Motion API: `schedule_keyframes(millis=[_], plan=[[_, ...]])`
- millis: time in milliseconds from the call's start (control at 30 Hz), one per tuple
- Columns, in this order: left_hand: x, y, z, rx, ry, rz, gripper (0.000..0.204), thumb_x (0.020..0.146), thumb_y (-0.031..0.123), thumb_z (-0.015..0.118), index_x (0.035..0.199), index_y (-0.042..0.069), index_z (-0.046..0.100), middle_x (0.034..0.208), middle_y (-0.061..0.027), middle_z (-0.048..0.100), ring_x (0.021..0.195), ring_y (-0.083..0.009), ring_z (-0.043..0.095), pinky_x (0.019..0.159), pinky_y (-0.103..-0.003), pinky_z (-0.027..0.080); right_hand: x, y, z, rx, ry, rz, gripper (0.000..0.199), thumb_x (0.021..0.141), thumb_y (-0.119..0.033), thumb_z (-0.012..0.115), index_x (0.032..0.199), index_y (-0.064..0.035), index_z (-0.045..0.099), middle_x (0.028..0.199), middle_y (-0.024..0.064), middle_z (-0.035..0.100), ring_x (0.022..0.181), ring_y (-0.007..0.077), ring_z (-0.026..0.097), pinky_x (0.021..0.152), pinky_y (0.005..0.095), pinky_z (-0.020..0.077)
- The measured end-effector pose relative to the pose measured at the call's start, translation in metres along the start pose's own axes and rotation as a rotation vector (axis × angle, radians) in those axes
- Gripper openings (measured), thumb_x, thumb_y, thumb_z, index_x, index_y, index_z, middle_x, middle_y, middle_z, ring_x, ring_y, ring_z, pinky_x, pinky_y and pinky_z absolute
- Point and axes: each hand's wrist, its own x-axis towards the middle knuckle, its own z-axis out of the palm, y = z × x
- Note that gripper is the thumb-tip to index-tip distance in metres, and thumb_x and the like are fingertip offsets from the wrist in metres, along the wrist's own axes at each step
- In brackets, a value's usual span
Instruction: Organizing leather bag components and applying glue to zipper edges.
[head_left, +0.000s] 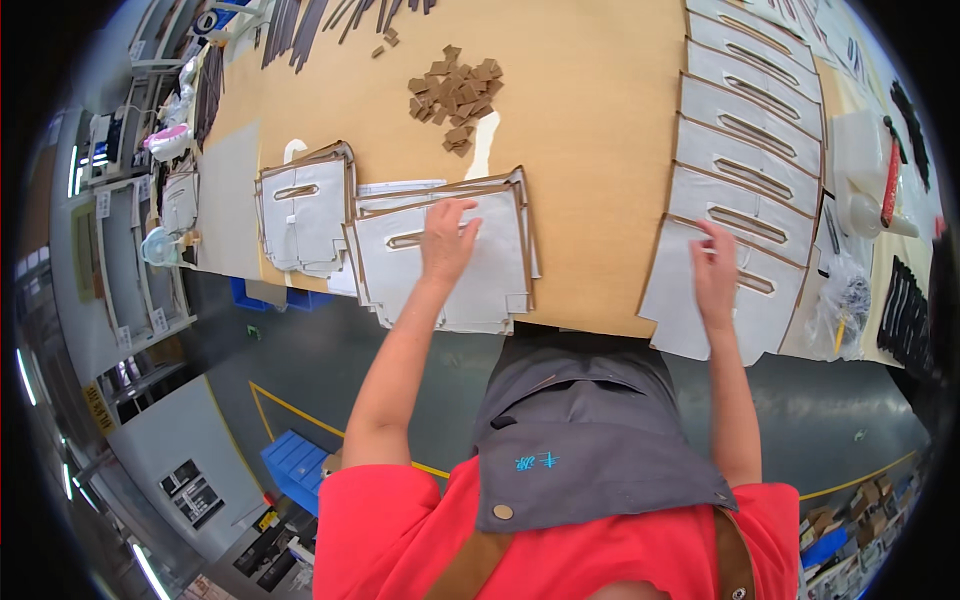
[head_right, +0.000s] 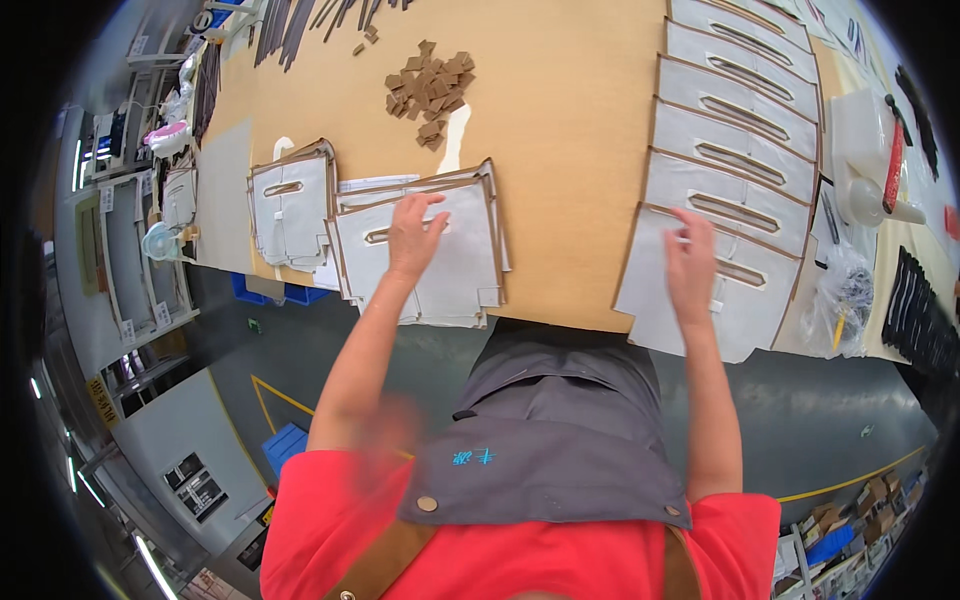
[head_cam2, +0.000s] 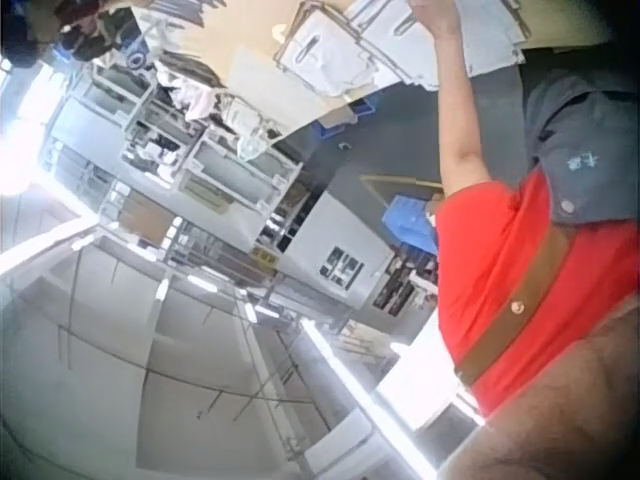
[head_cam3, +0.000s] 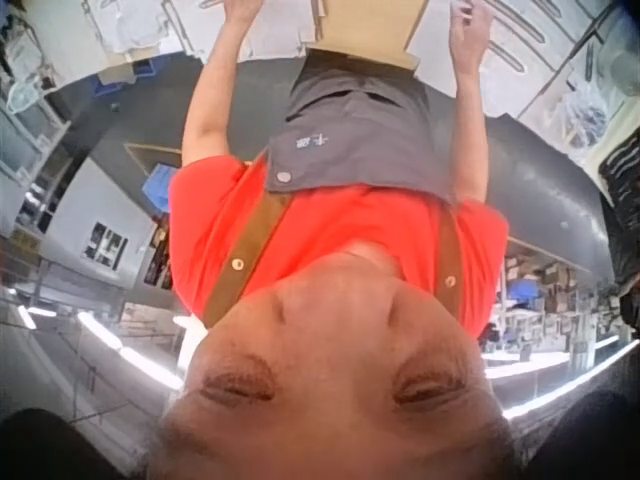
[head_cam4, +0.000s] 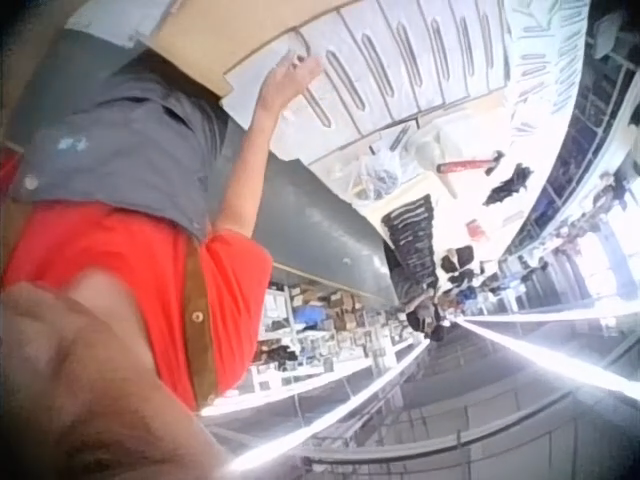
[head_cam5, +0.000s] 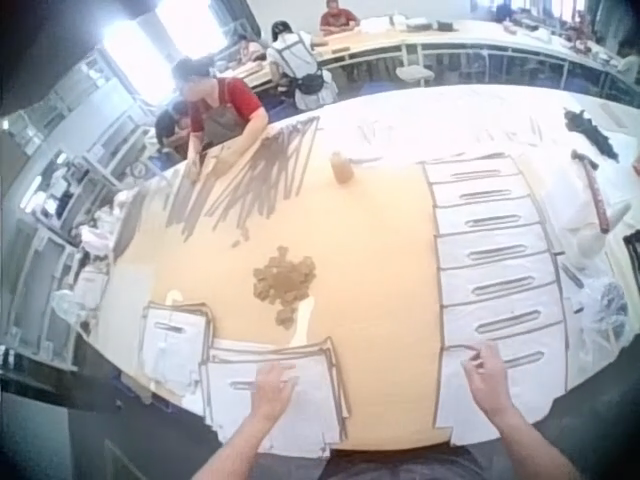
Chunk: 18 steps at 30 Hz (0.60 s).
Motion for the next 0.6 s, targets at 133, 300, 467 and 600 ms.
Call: schedule_keyframes(millis=[133,300,467,600], plan=[[0.012,-0.054,-0.022,0.179,-0.125,-0.015,0.041,0.07,0.016,0.078,0.108,0.014,0.062,0.108,-0.0044,0.059,0.106,-0.027,0.052,0.091,-0.043,0.039,-0.011,-0.061,0.099,0.04,-0.113,-0.156,0.025,0.087,-0.002,0.058,0.113,-0.0029,0.057,0.105,0.0117,0.053,0.078,0.0197,0.057,0.073,0.0292,0.0492],[0.023,-0.081,-0.023,0.081,-0.237,0.025,0.043,0.066,0.019,0.081,0.104,0.016,0.062,0.099,-0.0029,0.056,0.102,-0.0255,0.052,0.094,-0.041,0.034,-0.035,-0.09,0.16,0.082,-0.162,-0.026,0.025,0.087,-0.006,0.06,0.112,-0.0033,0.058,0.111,0.0108,0.051,0.077,0.018,0.057,0.071,0.0294,0.0499],[0.021,-0.093,-0.024,-0.077,-0.156,0.096,0.031,0.067,0.017,0.079,0.091,0.014,0.061,0.091,-0.0026,0.059,0.094,-0.0233,0.055,0.089,-0.039,0.035,-0.058,-0.1,0.185,0.022,-0.115,0.039,0.028,0.087,-0.008,0.062,0.114,-0.0033,0.057,0.112,0.0117,0.051,0.078,0.0182,0.057,0.071,0.0291,0.05],[0.013,-0.095,-0.03,-0.233,-0.087,0.164,0.017,0.071,0.012,0.075,0.079,0.011,0.06,0.074,-0.0004,0.062,0.08,-0.0196,0.059,0.086,-0.036,0.034,-0.057,-0.11,0.197,-0.198,0.089,-0.154,0.035,0.086,-0.011,0.065,0.119,-0.0051,0.056,0.114,0.0124,0.052,0.081,0.0209,0.057,0.075,0.0301,0.0498]])
